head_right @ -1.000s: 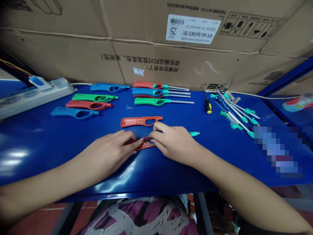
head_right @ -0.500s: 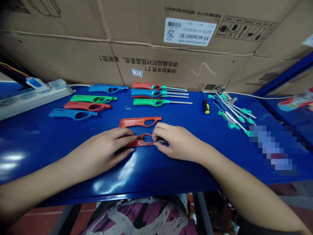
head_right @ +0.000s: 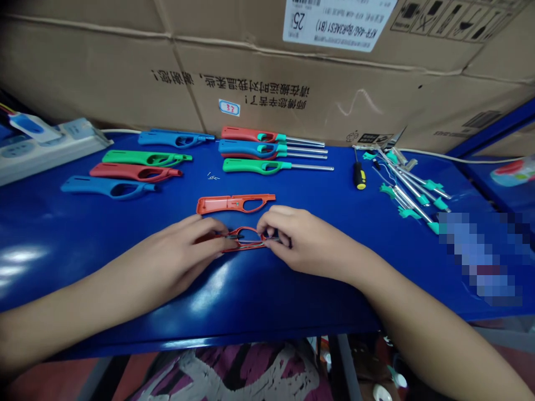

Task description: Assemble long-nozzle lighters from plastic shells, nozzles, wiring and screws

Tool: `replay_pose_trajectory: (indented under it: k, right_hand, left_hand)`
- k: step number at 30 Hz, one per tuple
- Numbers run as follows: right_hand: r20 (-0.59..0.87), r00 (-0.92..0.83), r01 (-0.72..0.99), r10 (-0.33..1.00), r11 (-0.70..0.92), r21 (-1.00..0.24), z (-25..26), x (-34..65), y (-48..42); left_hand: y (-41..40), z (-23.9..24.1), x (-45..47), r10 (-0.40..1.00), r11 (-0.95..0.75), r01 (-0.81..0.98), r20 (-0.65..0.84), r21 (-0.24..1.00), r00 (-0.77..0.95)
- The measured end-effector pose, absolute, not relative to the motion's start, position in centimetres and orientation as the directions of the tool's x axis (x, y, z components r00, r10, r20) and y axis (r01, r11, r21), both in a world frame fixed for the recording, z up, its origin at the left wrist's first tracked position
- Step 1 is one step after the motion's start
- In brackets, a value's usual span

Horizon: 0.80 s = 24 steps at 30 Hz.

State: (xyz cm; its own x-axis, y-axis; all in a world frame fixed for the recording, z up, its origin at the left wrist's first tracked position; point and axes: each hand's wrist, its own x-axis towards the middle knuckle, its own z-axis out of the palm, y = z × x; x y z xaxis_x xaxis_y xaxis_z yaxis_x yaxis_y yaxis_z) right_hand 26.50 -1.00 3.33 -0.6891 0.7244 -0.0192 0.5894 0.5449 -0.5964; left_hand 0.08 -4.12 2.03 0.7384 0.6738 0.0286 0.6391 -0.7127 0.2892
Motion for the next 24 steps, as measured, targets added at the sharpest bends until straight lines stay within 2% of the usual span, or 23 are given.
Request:
replay_pose_trajectory:
  k: [9, 16, 20, 24]
  right_hand:
    - [-0.137, -0.610, 0.705, 0.780, 0.456, -0.543, 3.1, 27.4, 0.1]
    - [-0.177, -0.519, 0.767, 0.836, 0.365, -0.527, 2.9, 26.6, -0.1]
    - [-0.124, -0.551, 0.726, 0.825, 0.401, -0.559, 3.0, 26.5, -0.4]
    - [-0.042, -0.681, 0.585, 0.731, 0.509, -0.632, 3.2, 26.5, -0.9]
  left_hand:
    - [-4.1, 2.2, 0.1, 0.663, -0.725, 0.631, 0.033, 0.276, 0.748]
    - [-4.0, 2.2, 0.3, 0.669, -0.720, 0.636, 0.033, 0.278, 0.742]
    - [-3.7, 2.1, 0.3, 0.670, -0.718, 0.635, 0.035, 0.284, 0.742]
    - [-3.5, 2.0, 0.3, 0.671, -0.713, 0.627, 0.045, 0.313, 0.740]
